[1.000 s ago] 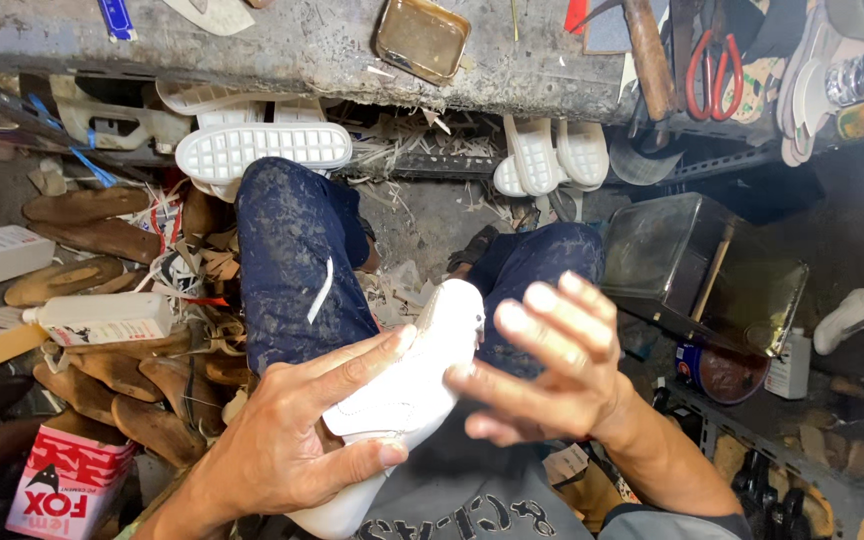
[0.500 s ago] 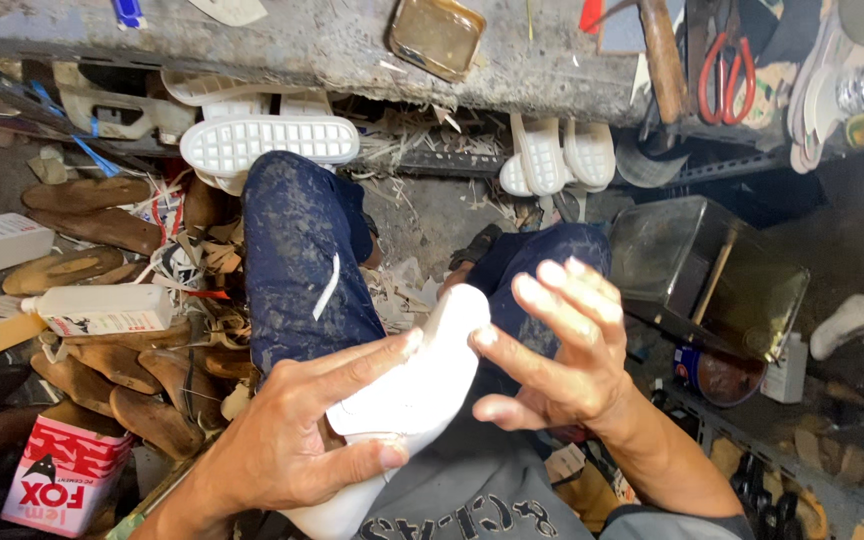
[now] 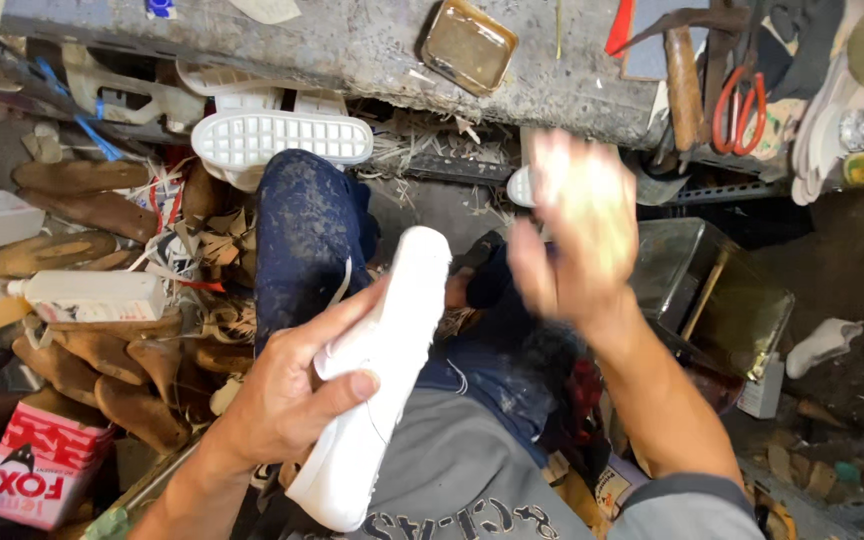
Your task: The person sits on the floor and cleans a white shoe by hand, rubbing the upper and sole surfaces. They rotate the shoe to access different sides and then place it on a shelf with other shoes.
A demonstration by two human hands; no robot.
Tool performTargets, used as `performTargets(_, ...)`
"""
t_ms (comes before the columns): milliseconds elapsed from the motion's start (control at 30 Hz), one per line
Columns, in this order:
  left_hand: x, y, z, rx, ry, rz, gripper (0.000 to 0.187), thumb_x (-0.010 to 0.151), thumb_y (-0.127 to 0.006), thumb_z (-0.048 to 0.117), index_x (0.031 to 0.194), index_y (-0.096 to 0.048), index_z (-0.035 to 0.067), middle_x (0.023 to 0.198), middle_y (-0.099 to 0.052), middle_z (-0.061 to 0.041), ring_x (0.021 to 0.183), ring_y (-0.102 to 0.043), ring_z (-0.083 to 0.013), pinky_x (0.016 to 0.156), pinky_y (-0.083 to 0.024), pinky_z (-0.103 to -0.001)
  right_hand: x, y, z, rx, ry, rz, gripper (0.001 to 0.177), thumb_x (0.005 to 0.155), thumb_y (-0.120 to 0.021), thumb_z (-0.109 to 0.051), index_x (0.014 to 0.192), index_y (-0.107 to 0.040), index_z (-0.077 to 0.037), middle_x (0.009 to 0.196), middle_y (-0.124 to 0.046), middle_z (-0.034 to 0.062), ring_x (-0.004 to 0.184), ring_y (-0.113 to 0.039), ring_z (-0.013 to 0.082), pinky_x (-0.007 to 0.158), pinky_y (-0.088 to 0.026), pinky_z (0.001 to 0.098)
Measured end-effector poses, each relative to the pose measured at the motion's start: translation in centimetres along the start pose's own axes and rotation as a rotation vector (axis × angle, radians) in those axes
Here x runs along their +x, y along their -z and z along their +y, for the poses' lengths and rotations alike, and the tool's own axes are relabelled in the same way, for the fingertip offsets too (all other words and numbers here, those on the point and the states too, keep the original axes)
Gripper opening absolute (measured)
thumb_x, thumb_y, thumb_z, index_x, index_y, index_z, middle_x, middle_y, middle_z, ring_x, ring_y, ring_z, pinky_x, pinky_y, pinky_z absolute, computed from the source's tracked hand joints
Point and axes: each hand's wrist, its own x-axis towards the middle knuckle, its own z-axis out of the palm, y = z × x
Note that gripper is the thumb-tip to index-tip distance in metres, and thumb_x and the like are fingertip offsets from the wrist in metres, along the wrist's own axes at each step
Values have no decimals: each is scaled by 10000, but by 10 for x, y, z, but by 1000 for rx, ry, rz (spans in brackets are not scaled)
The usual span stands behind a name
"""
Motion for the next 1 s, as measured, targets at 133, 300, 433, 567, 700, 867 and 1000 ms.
performTargets(133,3,5,-12,-215,41,52,821,848,-639,408,1539,-411,28,1488,-590,-94,1269,-600,-167,1020,-491,-306,15,-51,70,-297,-243,-281,647,1122,-509,-602,1633,-311,-258,1638,-310,248,1543,-141,449,1221,-264,725)
performTargets(300,11,12,-27,-250,27,159,812,877,-589,418,1559,-365,38,1541,-522,-77,1315,-548,-156,1049,-462,-315,29,-98,96,-290,-185,-420,659,1000,-629,-580,1491,-607,-142,1575,-300,287,1460,-225,501,1128,-260,725)
performTargets(433,17,16,-20,-331,4,164,782,889,-548,379,1563,-360,31,1562,-496,-85,1367,-499,-156,1099,-401,-324,19,-109,96,-261,-196,-320,654,1008,-568,-597,1431,-627,-101,1498,-459,281,1400,-367,475,1095,-273,711)
performTargets(567,20,16,-19,-269,-61,196,725,928,-519,317,1561,-332,16,1610,-424,-116,1434,-436,-183,1177,-350,-338,13,-91,84,-330,-188,-181,518,1026,-491,-506,1328,-639,-112,1316,-581,193,1139,-547,351,865,-377,510)
performTargets(700,23,15,-12,-179,-82,181,687,972,-494,355,1559,-337,33,1632,-393,-108,1459,-411,-169,1171,-360,-319,0,-68,77,-256,-132,-110,321,1049,-642,-337,1083,-804,-61,1209,-727,143,1230,-553,345,1076,-231,625)
performTargets(867,23,5,0,-93,-53,107,688,969,-509,393,1546,-373,44,1616,-423,-89,1419,-452,-142,1144,-373,-289,5,9,-10,189,-237,-123,314,1017,-634,-245,1254,-675,-44,1386,-578,197,1345,-531,411,1206,-286,626)
performTargets(1000,22,-6,10,36,-47,9,694,965,-492,461,1546,-394,94,1605,-465,-88,1379,-492,-113,1061,-422,-265,-24,15,-52,450,-116,-186,514,1015,-566,-522,1378,-606,-160,1548,-403,300,1476,-425,470,1255,-376,619)
